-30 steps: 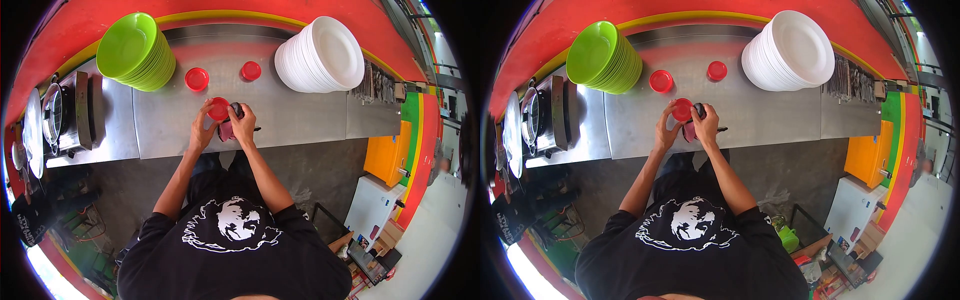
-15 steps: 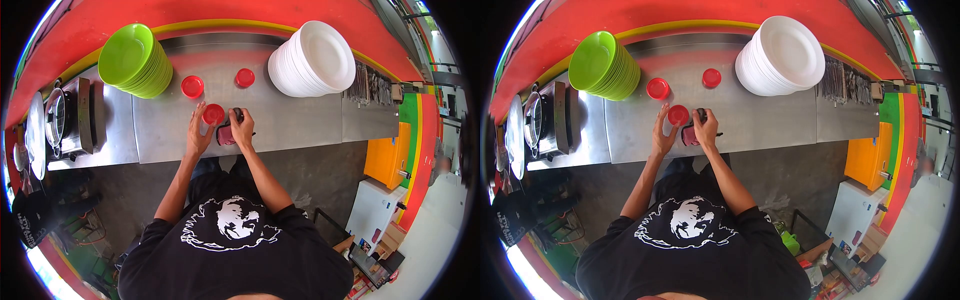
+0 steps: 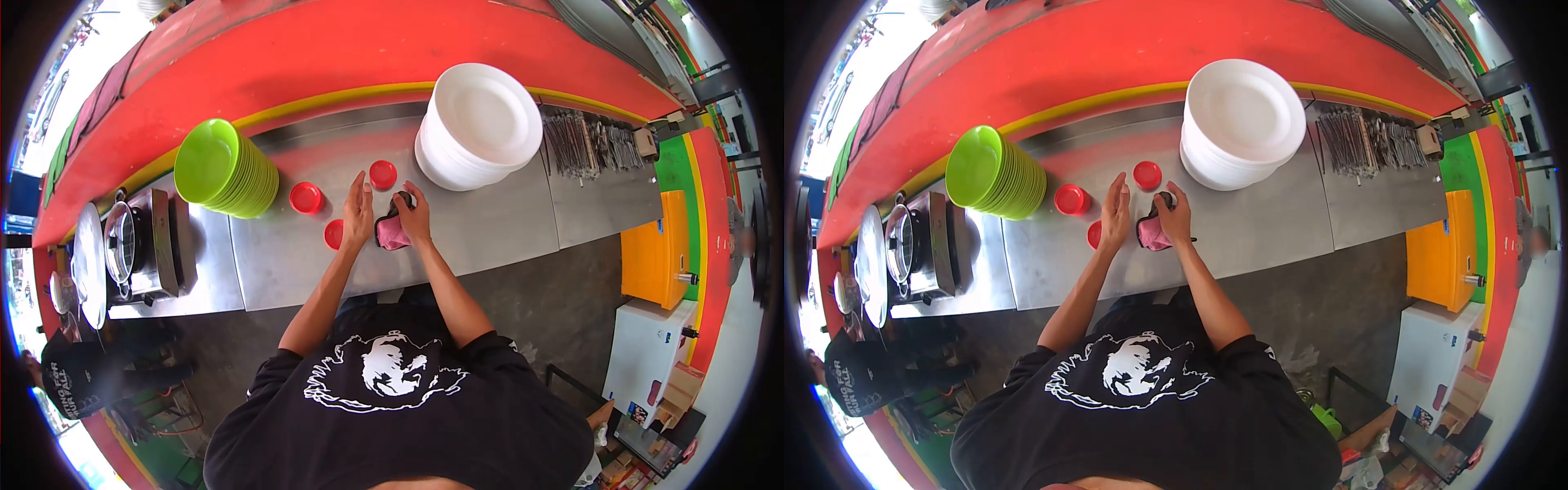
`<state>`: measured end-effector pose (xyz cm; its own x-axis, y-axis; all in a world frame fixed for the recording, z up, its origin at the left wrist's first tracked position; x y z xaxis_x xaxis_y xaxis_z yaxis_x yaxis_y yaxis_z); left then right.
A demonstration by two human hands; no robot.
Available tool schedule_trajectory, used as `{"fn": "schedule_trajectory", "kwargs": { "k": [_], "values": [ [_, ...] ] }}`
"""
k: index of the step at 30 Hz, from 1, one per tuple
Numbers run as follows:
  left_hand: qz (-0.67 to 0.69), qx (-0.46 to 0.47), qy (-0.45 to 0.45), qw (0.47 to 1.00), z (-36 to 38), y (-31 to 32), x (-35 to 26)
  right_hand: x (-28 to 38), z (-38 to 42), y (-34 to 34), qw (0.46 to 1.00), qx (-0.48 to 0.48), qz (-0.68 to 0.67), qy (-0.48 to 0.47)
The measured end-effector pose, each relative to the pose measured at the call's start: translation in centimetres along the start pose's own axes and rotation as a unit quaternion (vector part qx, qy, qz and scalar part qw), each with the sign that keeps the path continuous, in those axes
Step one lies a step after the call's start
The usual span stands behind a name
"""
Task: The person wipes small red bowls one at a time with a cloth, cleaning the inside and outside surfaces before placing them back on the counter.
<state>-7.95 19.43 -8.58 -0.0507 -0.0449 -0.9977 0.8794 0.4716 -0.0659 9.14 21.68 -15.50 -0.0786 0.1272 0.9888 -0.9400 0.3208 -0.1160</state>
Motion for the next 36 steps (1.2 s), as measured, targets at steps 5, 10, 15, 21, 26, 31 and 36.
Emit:
{"fn": "schedule_trajectory", "kwargs": {
  "k": [5,10,15,21,26,31,36],
  "values": [
    [-0.021,-0.021,-0.008,1.0,-3.0,2.2,2.9,-2.0,-3.1,2.3,0.997,0.053,0.028,-0.04],
    [-0.113,-0.042,-0.04,0.992,-4.1,3.5,9.4,-3.6,-4.5,3.4,0.988,0.084,0.1,-0.08],
    [-0.079,-0.042,-0.087,0.992,-3.9,4.1,11.1,-3.4,-4.6,3.9,0.983,0.165,0.077,-0.003],
    [-0.115,-0.097,-0.02,0.988,-2.9,3.9,9.2,-2.0,-4.6,4.0,0.981,0.174,0.073,-0.036],
    [-0.11,-0.122,-0.001,0.986,-0.7,3.3,4.3,0.6,-4.2,1.9,0.994,0.1,0.038,-0.006],
    [-0.038,-0.077,-0.083,0.993,3.3,2.7,2.2,1.7,-2.8,-0.9,0.996,0.084,0.02,0.027],
    [0.02,0.006,-0.109,0.994,6.9,2.5,1.9,4.8,0.2,-2.9,0.969,0.204,0.139,-0.013]
  ]
}}
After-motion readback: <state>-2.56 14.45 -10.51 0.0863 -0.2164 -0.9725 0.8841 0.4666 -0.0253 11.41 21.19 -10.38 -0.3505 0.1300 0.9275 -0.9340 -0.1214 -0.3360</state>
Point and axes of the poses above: each hand's wrist, its own z-axis away from the middle knuckle, its own y-axis out of the palm, x = y × z, the point moved 9 cm from there along -z, towards the middle knuckle, and after that the axes turned 14 degrees about -x, right-handed, at the moved point
